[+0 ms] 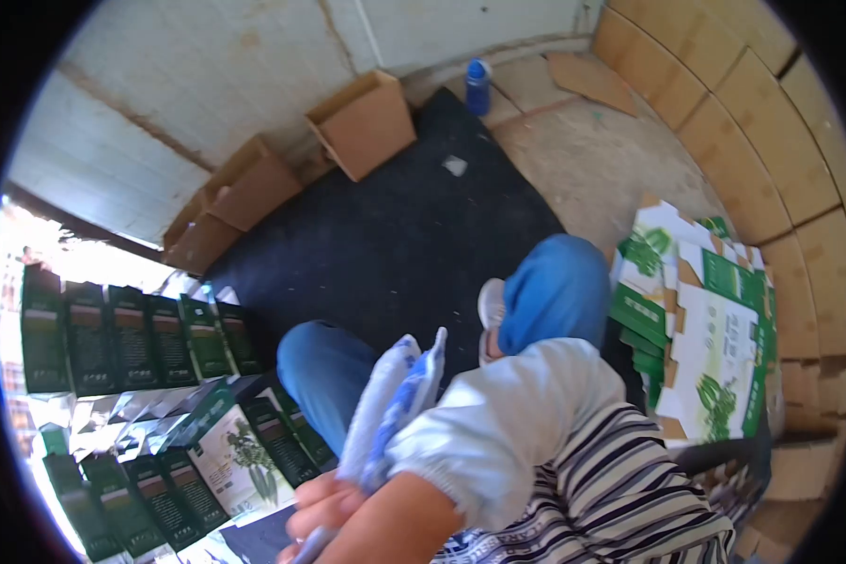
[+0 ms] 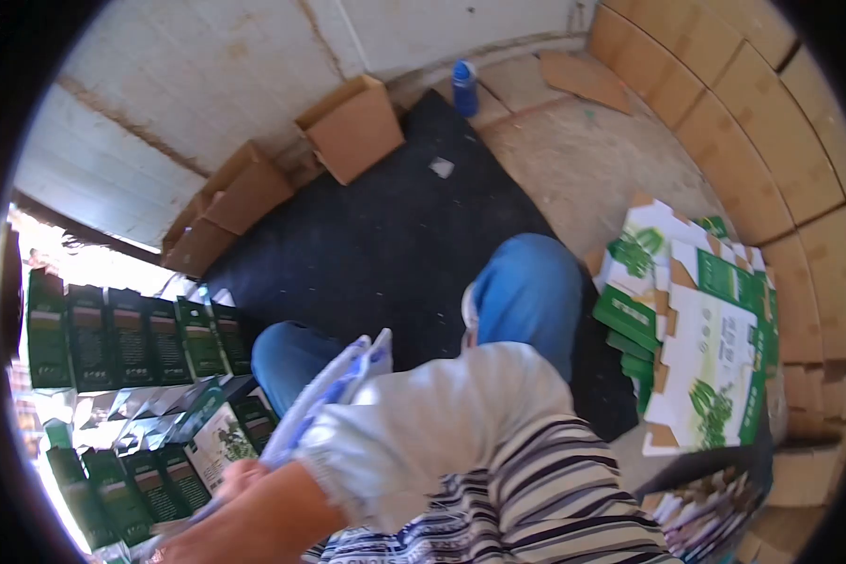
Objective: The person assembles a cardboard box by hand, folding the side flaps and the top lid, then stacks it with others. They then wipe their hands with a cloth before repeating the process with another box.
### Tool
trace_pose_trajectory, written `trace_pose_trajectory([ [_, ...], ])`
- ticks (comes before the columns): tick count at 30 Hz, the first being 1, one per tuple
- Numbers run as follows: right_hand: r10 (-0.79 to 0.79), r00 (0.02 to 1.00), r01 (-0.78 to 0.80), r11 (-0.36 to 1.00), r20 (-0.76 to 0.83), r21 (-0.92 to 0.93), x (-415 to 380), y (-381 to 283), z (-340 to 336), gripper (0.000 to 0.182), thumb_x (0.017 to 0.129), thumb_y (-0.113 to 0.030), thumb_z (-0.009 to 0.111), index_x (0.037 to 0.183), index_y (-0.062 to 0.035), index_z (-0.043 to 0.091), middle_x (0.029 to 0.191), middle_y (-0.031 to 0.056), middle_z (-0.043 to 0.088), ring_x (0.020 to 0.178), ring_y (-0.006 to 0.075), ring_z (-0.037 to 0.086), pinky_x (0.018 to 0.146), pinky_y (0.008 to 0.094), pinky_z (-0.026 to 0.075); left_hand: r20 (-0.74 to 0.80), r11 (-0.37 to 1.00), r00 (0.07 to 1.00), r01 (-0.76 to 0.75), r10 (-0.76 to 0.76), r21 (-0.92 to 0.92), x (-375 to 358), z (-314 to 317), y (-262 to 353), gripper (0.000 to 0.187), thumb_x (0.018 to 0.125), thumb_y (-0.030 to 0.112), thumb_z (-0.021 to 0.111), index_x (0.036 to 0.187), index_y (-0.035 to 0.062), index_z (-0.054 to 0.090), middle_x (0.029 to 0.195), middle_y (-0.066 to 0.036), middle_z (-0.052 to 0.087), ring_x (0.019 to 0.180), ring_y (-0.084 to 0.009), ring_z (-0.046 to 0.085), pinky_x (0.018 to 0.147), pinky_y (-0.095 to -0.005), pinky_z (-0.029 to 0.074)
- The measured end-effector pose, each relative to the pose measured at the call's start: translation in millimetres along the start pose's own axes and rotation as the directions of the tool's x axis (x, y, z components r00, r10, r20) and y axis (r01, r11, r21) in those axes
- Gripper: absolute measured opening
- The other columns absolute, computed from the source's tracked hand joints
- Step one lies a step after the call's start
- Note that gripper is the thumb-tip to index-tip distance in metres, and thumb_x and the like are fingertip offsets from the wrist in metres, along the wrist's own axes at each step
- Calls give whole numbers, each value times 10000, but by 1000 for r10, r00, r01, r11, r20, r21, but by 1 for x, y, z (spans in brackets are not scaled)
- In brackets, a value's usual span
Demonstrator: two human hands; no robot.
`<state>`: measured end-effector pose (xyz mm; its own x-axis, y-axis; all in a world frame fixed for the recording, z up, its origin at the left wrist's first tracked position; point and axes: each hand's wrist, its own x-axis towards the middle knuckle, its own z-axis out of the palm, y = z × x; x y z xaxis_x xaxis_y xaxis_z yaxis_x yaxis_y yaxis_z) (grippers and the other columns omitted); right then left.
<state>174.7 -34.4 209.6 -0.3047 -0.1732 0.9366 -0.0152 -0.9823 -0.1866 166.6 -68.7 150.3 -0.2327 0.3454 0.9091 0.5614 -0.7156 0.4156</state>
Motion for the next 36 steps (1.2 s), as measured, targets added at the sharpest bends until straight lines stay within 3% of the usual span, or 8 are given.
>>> trace_pose_trajectory([
  [1,29,999,-23,984,30,-175,-12,-5,-4,373,1013,-226,422,1215,63,542,1100,130,634,1015,149,575,862,249,444,13,1000,1000,0,1,-7,0,2,-1,435,818,100,627,1241,84,526,1106,-259,579,822,-311,624,710,-364,520],
  [5,348,933,-237,786,-92,571,-27,-49,25,528,984,-226,454,1383,94,321,1334,199,487,1207,247,491,1015,303,366,37,1000,999,9,-8,-17,0,4,-3,432,816,101,630,1236,78,531,1110,-259,577,829,-316,623,716,-369,519],
  [7,45,988,23,901,-146,434,-28,-36,35,555,980,-217,442,1386,125,278,1381,223,431,1287,283,412,1065,346,306,41,1000,999,23,-23,-14,3,2,-3,431,815,101,631,1234,75,534,1111,-259,576,832,-319,623,720,-371,518],
  [11,125,983,-138,987,138,87,-28,-60,13,618,955,-264,493,1356,158,284,1391,259,399,1299,323,389,1077,393,277,55,1000,998,21,-20,-17,2,3,-1,428,814,102,634,1229,70,539,1115,-259,574,838,-324,622,727,-376,517],
  [14,-11,966,90,951,-258,295,-33,-34,43,490,930,-262,528,1229,119,451,1265,229,487,1187,339,467,1018,411,320,68,1000,997,23,-22,-11,2,8,0,426,812,102,637,1226,65,543,1118,-259,572,842,-328,622,732,-380,516],
  [17,188,890,-94,967,-415,237,-35,-57,42,306,910,-224,537,976,50,653,976,116,655,983,202,585,855,361,449,73,999,997,35,-35,3,4,14,-6,423,811,103,639,1222,61,546,1120,-259,570,847,-332,621,737,-383,516],
  [22,401,766,-430,901,-503,63,-70,-70,36,301,916,-224,530,966,48,646,955,109,643,960,196,574,838,355,443,71,999,997,32,-33,6,3,31,-16,420,809,104,643,1216,54,553,1125,-260,567,854,-338,621,745,-389,514],
  [36,465,723,-550,835,-512,-19,-89,-66,22,290,930,-224,509,937,41,627,896,90,608,898,181,546,789,336,427,20,998,998,61,-61,0,4,39,-35,412,802,106,653,1199,34,571,1137,-260,559,876,-357,619,769,-406,511],
])
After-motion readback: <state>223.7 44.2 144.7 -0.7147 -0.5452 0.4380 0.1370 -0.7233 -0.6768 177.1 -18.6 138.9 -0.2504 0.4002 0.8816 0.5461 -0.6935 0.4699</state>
